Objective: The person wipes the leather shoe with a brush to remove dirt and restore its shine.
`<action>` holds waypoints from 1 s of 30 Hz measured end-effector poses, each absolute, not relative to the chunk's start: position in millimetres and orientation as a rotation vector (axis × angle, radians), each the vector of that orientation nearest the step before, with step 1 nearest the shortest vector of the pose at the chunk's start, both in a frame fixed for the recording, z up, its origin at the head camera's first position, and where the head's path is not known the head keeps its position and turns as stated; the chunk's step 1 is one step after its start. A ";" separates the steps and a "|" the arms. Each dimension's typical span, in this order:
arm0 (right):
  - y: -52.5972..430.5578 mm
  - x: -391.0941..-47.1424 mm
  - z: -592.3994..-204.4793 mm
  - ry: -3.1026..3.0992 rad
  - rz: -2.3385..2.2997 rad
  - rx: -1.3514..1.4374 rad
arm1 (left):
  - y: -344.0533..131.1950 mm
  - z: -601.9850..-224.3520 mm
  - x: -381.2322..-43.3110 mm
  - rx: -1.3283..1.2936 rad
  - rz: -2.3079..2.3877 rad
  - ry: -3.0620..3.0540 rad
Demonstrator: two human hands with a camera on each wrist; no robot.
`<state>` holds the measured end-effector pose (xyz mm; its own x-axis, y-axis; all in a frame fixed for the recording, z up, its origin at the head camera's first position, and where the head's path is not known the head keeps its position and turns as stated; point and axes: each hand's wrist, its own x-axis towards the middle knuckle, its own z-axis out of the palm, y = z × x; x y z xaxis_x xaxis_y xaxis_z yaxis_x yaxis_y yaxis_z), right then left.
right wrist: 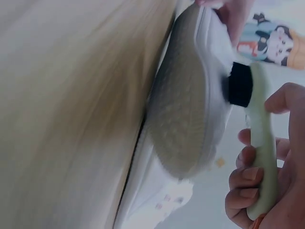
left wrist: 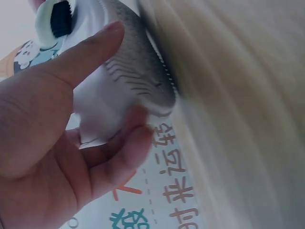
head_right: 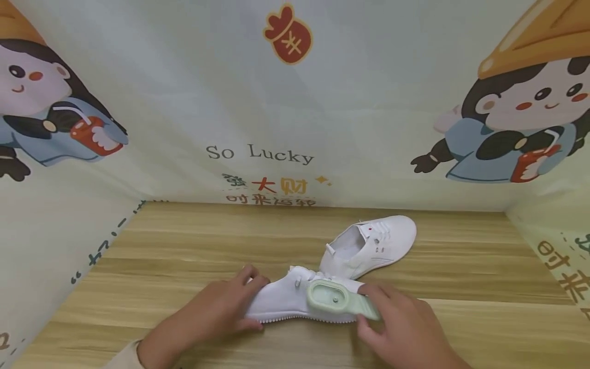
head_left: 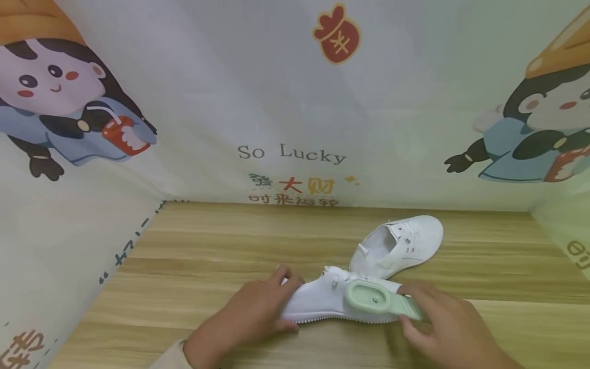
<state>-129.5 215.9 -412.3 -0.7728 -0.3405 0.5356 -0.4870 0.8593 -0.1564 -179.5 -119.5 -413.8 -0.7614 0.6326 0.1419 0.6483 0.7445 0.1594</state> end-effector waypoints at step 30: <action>276.8 -131.4 -423.1 -2.874 0.780 0.765 | -114.0 -406.8 -169.3 -1.011 -0.162 -2.861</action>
<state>-131.4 276.8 -423.1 -0.8742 -0.4474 0.1888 -0.4814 0.7478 -0.4572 -169.3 -114.0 -406.8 -0.7738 0.6195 0.1319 0.6305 0.7734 0.0663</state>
